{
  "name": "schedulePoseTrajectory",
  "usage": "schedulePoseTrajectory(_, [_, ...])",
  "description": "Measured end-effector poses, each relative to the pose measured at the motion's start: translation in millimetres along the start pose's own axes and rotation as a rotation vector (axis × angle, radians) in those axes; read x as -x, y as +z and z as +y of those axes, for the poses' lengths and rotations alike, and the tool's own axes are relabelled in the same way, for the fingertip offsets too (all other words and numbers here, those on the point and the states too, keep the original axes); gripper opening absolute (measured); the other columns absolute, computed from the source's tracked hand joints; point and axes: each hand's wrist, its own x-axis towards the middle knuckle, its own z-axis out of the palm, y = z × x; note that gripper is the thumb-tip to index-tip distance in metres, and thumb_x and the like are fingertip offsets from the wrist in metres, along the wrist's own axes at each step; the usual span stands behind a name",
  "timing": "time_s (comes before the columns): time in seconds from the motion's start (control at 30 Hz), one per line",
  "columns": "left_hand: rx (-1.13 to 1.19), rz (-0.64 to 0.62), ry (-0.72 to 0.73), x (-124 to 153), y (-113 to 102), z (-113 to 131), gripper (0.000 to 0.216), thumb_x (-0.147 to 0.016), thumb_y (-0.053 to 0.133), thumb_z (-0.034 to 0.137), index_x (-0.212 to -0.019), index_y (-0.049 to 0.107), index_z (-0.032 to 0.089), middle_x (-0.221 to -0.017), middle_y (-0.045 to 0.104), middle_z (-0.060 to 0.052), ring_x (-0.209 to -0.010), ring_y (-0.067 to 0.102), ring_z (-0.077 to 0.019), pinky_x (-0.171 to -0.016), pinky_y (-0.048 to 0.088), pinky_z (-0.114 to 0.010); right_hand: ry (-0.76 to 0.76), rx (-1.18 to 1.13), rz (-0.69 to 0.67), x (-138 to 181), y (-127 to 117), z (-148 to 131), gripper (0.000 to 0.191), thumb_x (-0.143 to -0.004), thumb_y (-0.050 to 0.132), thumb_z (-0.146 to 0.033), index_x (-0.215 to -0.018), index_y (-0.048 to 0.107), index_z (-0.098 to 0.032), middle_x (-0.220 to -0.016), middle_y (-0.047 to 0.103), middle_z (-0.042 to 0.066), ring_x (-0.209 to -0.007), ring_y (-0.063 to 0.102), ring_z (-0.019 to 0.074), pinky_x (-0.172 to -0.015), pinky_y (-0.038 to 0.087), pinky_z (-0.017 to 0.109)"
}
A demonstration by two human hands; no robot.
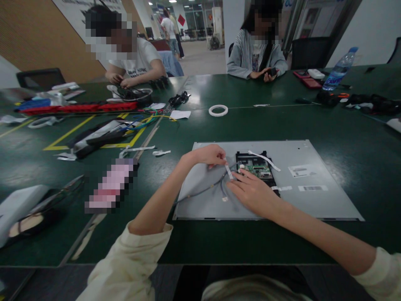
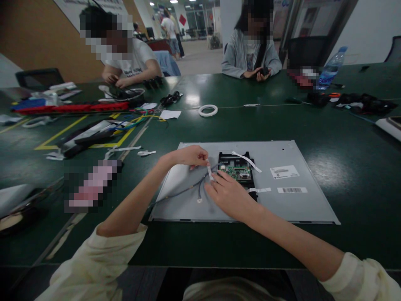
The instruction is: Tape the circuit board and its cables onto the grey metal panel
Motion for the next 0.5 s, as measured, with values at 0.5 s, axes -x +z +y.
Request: schedulePoseTrajectory(0.5, [0.017,0.116,-0.032,2.1,-4.9,-9.2,0.031,-0.08,0.055,0.043,-0.065,0.055,0.016,-0.038,0.047,0.005,-0.038,0.041,-0.0069,-0.049,0.03,-0.021,-0.173,-0.196,0.14,10.7,-12.6,-10.9,0.025,-0.092,0.045,-0.025,-0.104,0.063,-0.013,-0.094,0.067,0.008,-0.11,0.056,0.0191,-0.112,0.026,0.048])
